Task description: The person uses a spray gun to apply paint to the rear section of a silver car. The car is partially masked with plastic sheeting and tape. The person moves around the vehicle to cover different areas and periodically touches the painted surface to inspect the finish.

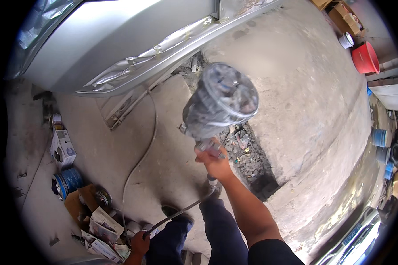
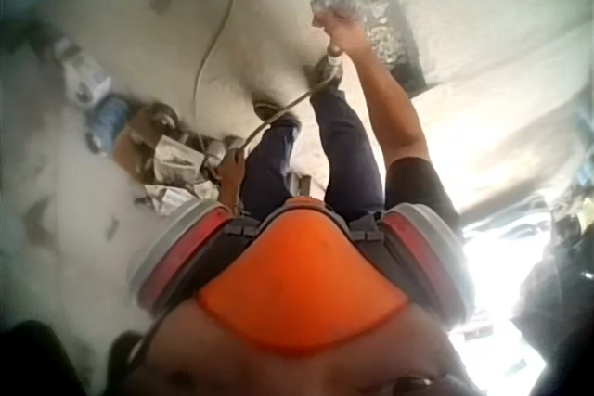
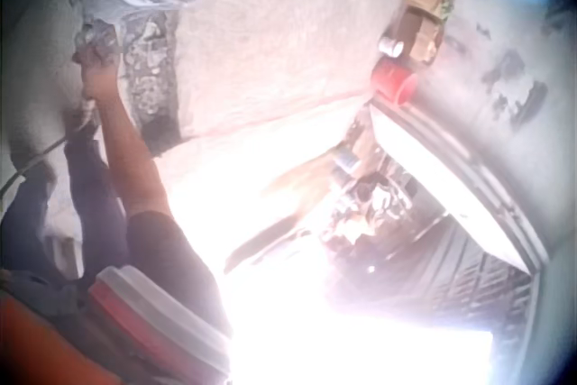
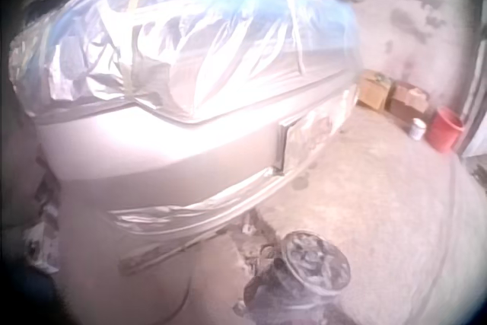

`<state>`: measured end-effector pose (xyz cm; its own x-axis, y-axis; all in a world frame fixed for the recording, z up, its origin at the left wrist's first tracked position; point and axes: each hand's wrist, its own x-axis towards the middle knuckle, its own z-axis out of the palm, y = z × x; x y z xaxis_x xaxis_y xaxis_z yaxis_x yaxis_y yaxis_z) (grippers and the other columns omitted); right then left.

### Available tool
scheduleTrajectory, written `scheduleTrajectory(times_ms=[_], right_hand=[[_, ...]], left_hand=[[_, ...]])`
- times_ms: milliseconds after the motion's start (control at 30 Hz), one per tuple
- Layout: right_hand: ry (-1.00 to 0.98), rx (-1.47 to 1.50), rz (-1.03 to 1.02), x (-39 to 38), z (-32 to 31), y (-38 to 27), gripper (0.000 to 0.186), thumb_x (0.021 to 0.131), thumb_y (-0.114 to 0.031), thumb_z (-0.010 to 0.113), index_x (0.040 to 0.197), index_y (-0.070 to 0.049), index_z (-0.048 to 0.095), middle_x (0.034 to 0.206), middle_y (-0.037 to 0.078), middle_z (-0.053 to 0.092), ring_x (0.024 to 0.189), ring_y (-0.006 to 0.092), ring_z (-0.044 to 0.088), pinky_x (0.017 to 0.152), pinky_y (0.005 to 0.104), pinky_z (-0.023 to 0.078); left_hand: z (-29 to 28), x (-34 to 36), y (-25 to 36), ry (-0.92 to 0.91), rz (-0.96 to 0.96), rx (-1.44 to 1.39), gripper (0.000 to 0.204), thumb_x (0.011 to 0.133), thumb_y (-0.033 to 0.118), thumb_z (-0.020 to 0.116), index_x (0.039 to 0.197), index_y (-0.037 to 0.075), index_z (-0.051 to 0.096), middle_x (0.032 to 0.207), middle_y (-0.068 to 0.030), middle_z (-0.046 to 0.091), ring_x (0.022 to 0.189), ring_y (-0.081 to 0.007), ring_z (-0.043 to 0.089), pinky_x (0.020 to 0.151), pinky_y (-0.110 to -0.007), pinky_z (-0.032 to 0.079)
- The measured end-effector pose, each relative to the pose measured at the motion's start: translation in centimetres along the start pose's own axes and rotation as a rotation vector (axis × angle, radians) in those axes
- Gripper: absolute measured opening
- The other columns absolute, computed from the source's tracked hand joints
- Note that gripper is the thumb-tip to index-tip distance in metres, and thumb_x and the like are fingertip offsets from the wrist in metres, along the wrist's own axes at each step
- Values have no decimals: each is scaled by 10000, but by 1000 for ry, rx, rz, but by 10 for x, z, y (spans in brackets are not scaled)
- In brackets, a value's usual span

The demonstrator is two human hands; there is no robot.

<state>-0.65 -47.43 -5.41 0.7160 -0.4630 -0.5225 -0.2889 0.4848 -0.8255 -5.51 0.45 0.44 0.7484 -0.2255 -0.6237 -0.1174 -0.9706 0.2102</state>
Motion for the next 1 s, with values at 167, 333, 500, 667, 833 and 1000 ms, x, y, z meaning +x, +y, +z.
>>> scheduleTrajectory(times_ms=[167, 333, 500, 667, 833, 1000], right_hand=[[544, -87, -173, 50, -76, -44, 331, 883, -386, 647, 883, -58, 602, 620, 30, 591, 483, 89, 511, 429, 241, 397], [725, 32, -454, 76, -122, -65, 382, 862, -419, 665, 957, -61, 568, 681, 63, 596, 518, 101, 522, 420, 245, 396], [687, -57, -419, 66, -76, -45, 366, 876, -416, 649, 856, -57, 581, 645, 44, 597, 489, 93, 509, 429, 239, 396], [201, -159, -197, 8, -4, 18, 257, 871, -236, 688, 961, -24, 573, 737, 46, 648, 598, 116, 595, 536, 246, 462], [-74, -186, -48, -1, 2, 71, 230, 871, -241, 685, 931, -21, 657, 775, 36, 685, 717, 103, 632, 650, 251, 492], [564, -17, -472, 61, -30, 87, 272, 895, -315, 638, 863, -45, 615, 634, 20, 614, 504, 72, 497, 457, 226, 384]], left_hand=[[1, 59, 57, 66, 115, 131, 246, 798, 198, 663, 993, 48, 650, 828, -161, 627, 789, -367, 610, 674, -453, 480], [8, 139, 86, 226, 349, 101, 231, 806, 179, 649, 1001, 55, 648, 811, -145, 614, 764, -355, 595, 659, -450, 471], [5, 176, 64, 283, 384, 151, 273, 788, 228, 651, 1023, 87, 646, 770, -110, 589, 756, -326, 594, 645, -458, 471], [-9, 187, 18, 226, 338, 237, 194, 786, 177, 650, 958, 87, 656, 821, -120, 615, 782, -338, 598, 668, -446, 474], [-3, 199, -8, 166, 457, 274, 192, 766, 198, 663, 925, 91, 650, 789, -115, 614, 762, -336, 603, 662, -448, 481], [12, 231, -5, 212, 576, 348, 211, 765, 236, 660, 942, 122, 651, 764, -92, 610, 718, -312, 608, 612, -445, 480]])
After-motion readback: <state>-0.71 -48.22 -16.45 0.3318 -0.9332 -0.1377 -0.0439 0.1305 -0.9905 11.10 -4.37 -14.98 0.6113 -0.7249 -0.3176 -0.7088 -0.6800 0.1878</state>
